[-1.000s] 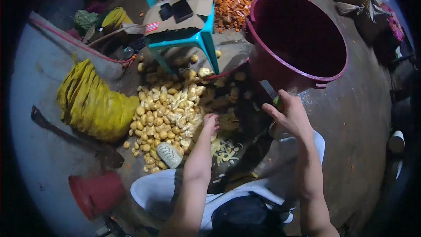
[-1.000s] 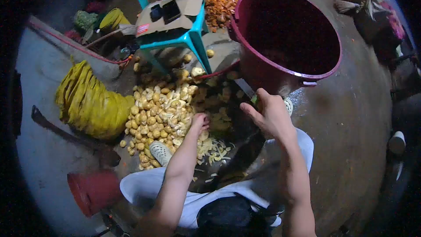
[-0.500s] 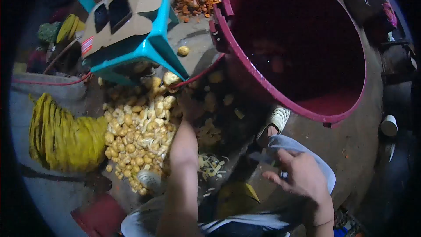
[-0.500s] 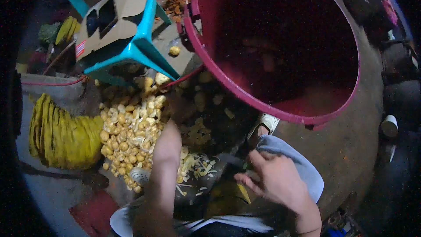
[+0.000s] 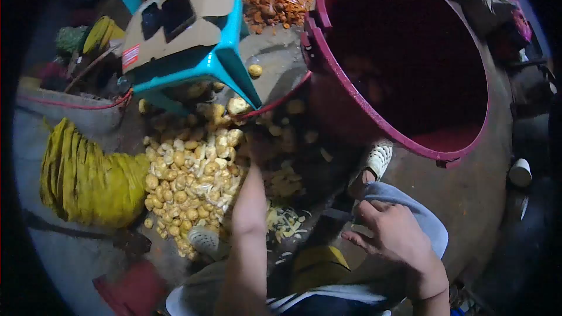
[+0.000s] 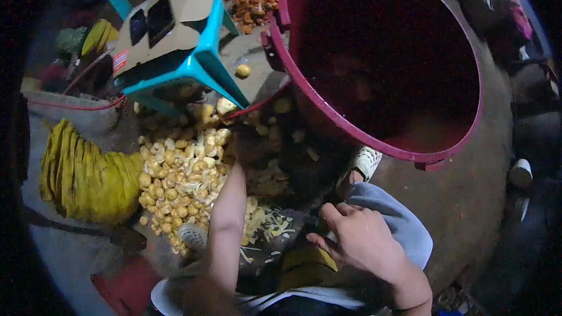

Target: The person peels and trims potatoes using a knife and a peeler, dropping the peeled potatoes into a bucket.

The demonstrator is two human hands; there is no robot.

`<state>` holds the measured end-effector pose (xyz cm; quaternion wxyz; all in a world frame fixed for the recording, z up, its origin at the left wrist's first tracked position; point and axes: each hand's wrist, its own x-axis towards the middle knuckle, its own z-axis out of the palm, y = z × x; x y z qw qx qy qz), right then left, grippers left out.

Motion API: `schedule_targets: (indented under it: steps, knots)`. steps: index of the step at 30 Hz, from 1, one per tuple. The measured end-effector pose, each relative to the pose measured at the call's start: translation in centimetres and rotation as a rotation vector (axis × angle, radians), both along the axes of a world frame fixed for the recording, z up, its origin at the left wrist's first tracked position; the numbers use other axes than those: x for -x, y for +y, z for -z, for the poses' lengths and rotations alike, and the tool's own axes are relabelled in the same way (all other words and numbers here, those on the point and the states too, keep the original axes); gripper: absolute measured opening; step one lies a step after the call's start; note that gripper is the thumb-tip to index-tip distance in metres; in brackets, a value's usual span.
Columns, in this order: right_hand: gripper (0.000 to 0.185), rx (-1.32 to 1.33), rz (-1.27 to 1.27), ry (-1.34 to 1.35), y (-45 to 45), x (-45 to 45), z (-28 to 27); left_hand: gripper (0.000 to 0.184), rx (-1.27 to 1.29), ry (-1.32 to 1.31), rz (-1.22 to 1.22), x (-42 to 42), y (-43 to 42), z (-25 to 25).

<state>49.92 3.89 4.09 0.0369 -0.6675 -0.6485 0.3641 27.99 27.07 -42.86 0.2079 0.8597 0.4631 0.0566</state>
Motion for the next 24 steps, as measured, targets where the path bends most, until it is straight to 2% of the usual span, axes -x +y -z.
schedule_targets:
  steps: [4, 8, 13, 15, 17, 21, 24]
  knots:
    - [0.042, 0.016, -0.048, 0.048, -0.5, 0.6, -1.1, 0.053, -0.205, -0.024, -0.071, 0.0, -0.9, -0.9]
    - [0.042, 0.072, -0.007, 0.033, -0.6, 0.1, -0.3, 0.055, -0.339, -0.042, -0.073, -1.6, -1.3, 0.9]
    - [0.041, 0.049, 0.034, -0.006, -0.1, -1.1, 0.9, 0.050, -0.057, 0.041, -0.067, -3.9, -1.0, 2.0]
    - [0.040, 0.033, 0.005, -0.018, 0.2, -1.3, 0.9, 0.048, 0.019, -0.031, -0.130, -3.6, -1.0, 1.7]
    - [0.040, 0.042, 0.011, -0.007, 0.4, -1.3, 0.6, 0.047, 0.144, -0.246, -0.243, -3.0, -1.4, 0.6]
    - [0.041, 0.013, 0.017, -0.018, 0.1, -0.4, 0.5, 0.045, 0.993, -1.234, -0.643, -2.4, -4.3, -6.7]
    - [0.042, -0.010, 0.013, -0.010, -0.4, 0.6, 0.5, 0.045, 1.392, -1.650, -0.807, -1.3, -7.7, -13.7]
